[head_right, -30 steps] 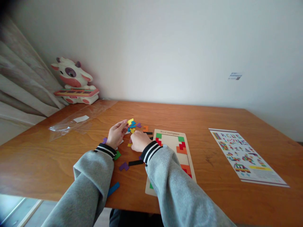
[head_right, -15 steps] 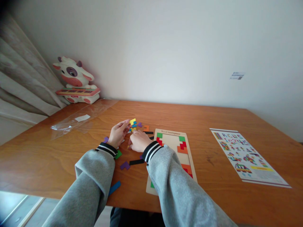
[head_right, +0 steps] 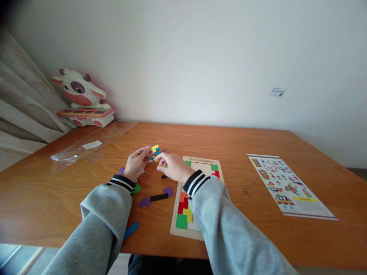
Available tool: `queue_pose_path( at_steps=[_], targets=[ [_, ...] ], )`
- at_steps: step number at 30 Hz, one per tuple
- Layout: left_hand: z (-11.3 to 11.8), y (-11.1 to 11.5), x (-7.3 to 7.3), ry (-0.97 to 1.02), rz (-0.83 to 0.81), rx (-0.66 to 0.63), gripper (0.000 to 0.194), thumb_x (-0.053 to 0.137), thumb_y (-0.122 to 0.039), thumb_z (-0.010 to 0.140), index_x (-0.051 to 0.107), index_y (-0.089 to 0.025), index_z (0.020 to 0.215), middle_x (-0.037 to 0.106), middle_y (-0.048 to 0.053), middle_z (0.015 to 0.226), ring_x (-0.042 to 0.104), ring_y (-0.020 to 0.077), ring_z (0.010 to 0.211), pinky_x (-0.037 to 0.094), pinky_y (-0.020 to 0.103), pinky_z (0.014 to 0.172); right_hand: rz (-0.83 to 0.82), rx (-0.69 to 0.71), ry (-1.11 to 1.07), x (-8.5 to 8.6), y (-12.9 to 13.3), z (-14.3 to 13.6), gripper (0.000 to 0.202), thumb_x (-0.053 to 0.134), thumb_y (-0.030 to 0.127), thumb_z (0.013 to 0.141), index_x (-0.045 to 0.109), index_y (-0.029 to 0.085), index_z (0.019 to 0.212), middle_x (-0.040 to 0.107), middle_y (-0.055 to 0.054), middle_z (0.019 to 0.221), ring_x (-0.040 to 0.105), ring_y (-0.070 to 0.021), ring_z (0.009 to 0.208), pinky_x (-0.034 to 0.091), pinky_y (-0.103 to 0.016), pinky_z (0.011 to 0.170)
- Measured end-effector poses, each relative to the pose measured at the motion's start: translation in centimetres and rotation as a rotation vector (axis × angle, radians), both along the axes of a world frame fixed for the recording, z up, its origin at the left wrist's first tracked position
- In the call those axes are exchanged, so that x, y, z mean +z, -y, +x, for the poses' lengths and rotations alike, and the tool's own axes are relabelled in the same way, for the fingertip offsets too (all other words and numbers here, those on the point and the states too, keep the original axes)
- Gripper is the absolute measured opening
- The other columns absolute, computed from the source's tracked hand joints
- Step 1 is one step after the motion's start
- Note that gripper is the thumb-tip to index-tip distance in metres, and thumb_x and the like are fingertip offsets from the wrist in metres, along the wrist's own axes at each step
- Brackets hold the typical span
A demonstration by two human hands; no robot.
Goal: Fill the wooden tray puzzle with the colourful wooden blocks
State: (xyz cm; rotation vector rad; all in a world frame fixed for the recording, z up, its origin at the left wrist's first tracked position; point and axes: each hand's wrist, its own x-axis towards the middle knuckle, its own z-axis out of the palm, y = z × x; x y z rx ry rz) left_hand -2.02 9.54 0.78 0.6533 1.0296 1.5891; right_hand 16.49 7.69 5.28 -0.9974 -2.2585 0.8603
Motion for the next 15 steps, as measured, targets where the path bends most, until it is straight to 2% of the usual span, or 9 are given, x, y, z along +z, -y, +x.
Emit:
queue_pose_path(
  at_steps=[2,4,7,9,11,13,15],
  targets=[
    [0.0,0.0,0.1,-0.009,0.008,0.001,0.035,0.089,-0.028,0.059,0.073,-0.011,0.085,0.070,0.002,0.077,0.064,0.0079,0.068,0.051,0.016,0.062,0.014,-0.065,-0.020,0.7,-0.3,3.3,0.027,0.064,0.022,0.087,0.065,0.018,0.113,0.073,-0.004,0.093,0.064,-0.0118,0.073,0.048,-0.025,0.069],
    [0.2,-0.2,0.3,-0.012,0.021,-0.003,0.036,0.090,-0.028,0.059,0.073,-0.011,0.086,0.070,0.002,0.076,0.064,0.0077,0.067,0.051,0.016,0.061,0.061,-0.149,-0.016,1.1,-0.6,7.1,0.025,0.062,0.027,0.089,0.068,0.019,0.111,0.074,-0.005,0.095,0.064,-0.0133,0.075,0.048,-0.027,0.070],
    [0.4,-0.5,1.5,-0.029,0.038,0.002,0.036,0.090,-0.028,0.059,0.072,-0.011,0.085,0.069,0.001,0.074,0.063,0.0073,0.066,0.051,0.015,0.060,0.049,-0.273,-0.034,0.5,-0.8,12.5,0.025,0.058,0.037,0.090,0.072,0.019,0.100,0.075,-0.006,0.093,0.065,-0.0166,0.077,0.050,-0.030,0.070],
    [0.5,-0.7,3.3,-0.066,0.062,-0.003,0.035,0.089,-0.029,0.060,0.072,-0.011,0.085,0.068,0.001,0.072,0.063,0.0069,0.065,0.051,0.015,0.060,0.016,-0.372,-0.127,-0.7,-0.8,15.3,0.029,0.060,0.043,0.087,0.072,0.019,0.097,0.075,-0.007,0.093,0.067,-0.0191,0.080,0.052,-0.032,0.072],
    [0.3,-0.5,5.7,-0.136,0.106,-0.039,0.036,0.089,-0.031,0.061,0.072,-0.012,0.086,0.068,0.001,0.072,0.062,0.0067,0.064,0.050,0.015,0.059,0.004,-0.450,-0.197,-2.1,-0.8,17.1,0.033,0.064,0.050,0.082,0.072,0.019,0.093,0.075,-0.008,0.092,0.068,-0.0210,0.083,0.053,-0.035,0.077],
    [-0.1,0.0,8.3,-0.236,0.171,-0.053,0.036,0.088,-0.033,0.062,0.072,-0.012,0.087,0.068,0.001,0.074,0.062,0.0072,0.067,0.050,0.016,0.061,-0.017,-0.502,-0.267,-3.6,-0.8,18.0,0.039,0.066,0.055,0.079,0.071,0.019,0.092,0.075,-0.009,0.092,0.068,-0.0220,0.083,0.053,-0.037,0.077],
    [-0.5,1.3,10.2,-0.359,0.175,-0.081,0.040,0.089,-0.037,0.061,0.073,-0.013,0.089,0.069,0.002,0.076,0.063,0.0087,0.069,0.049,0.017,0.062,-0.042,-0.551,-0.324,-4.7,-0.6,18.3,0.043,0.067,0.059,0.078,0.070,0.019,0.095,0.074,-0.009,0.093,0.067,-0.0219,0.082,0.054,-0.037,0.077]
  ],
)
